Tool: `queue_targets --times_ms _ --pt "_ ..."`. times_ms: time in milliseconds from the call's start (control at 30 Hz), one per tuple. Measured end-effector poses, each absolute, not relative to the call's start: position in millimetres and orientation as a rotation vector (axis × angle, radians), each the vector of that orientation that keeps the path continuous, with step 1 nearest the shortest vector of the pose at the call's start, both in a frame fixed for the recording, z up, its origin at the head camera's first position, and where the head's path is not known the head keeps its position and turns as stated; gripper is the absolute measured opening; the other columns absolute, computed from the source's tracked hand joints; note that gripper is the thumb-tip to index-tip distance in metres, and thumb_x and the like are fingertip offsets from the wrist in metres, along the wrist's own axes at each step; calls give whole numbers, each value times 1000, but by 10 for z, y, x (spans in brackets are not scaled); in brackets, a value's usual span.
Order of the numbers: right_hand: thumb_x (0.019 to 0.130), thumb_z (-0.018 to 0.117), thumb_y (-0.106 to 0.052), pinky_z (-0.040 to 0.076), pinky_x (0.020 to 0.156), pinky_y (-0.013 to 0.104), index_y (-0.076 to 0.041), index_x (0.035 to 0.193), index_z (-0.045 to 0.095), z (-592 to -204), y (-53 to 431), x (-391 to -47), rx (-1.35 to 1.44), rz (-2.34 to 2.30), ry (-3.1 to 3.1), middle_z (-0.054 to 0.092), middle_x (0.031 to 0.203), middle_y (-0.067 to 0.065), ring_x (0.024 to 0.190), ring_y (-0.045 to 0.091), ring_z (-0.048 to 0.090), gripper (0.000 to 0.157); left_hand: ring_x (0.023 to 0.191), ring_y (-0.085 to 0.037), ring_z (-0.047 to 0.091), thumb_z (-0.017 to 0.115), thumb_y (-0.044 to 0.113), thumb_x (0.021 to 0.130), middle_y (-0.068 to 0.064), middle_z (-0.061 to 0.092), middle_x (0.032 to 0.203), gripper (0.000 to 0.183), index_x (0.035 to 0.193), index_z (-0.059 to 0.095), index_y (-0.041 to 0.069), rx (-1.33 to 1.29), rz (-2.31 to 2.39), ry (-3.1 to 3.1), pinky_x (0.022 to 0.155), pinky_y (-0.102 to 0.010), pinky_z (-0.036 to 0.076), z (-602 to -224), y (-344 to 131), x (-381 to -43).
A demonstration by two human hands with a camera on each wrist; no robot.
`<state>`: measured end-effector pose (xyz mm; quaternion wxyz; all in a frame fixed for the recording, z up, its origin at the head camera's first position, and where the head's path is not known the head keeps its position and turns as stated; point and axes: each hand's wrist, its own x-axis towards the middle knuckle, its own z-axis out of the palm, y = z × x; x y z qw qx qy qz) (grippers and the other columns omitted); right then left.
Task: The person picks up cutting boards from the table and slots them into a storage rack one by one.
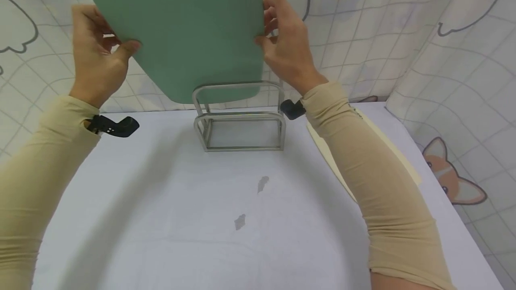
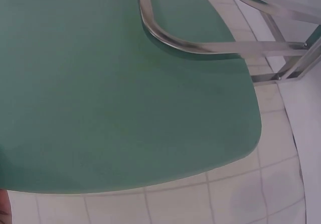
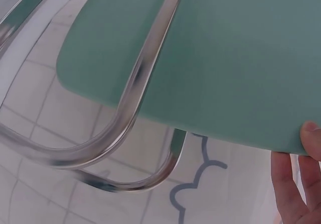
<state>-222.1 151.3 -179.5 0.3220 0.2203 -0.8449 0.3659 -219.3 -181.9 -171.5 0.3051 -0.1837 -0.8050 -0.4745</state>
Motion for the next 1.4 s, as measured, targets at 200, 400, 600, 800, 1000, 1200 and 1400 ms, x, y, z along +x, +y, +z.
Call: queue_targets --times_ms 200,400,600,800,1000,1200,1400 --pt "97 66 -2 62 91 28 -6 135 48 -1822 1548 -2230 580 992 -2209 63 110 8 97 5 63 42 106 -3 55 63 -7 95 19 45 107 37 121 47 14 -474 -1264 -2142 90 -21 47 -1734 -1776 -2210" --pt "96 66 -1 62 91 26 -6 134 49 -1838 1581 -2226 563 997 -2216 62 106 4 97 2 62 41 111 -2 55 63 -4 96 20 44 108 37 124 47 13 -444 -1244 -2185 95 -22 49 -1763 -1745 -2233" --pt "96 66 -1 62 89 24 -6 134 50 -1847 1618 -2216 557 1000 -2218 62 105 3 96 3 62 42 112 -4 56 63 -4 97 19 45 109 37 125 46 12 -462 -1244 -2188 96 -22 50 -1804 -1732 -2266" --pt "96 66 0 62 88 24 -6 134 50 -1873 1652 -2208 541 993 -2226 63 107 5 96 3 61 42 112 -6 57 64 0 98 17 46 113 37 128 46 12 -447 -1250 -2212 101 -24 52 -1832 -1702 -2274" --pt "96 67 0 62 90 28 -6 134 49 -1895 1685 -2206 519 998 -2237 64 108 5 96 -1 60 43 114 -8 57 64 2 98 16 46 115 38 129 46 12 -429 -1247 -2238 104 -25 52 -1857 -1678 -2291" --pt "95 68 0 63 89 28 -5 134 49 -1912 1704 -2198 507 993 -2240 63 106 5 95 5 62 44 114 -7 57 64 3 99 16 46 113 37 129 45 13 -420 -1232 -2255 103 -24 51 -1877 -1658 -2289" --pt "95 67 -1 63 89 30 -6 135 50 -1929 1714 -2186 491 981 -2254 63 107 5 94 0 59 44 111 -5 56 65 3 98 17 45 110 37 128 45 12 -429 -1239 -2253 100 -23 51 -1900 -1646 -2285"
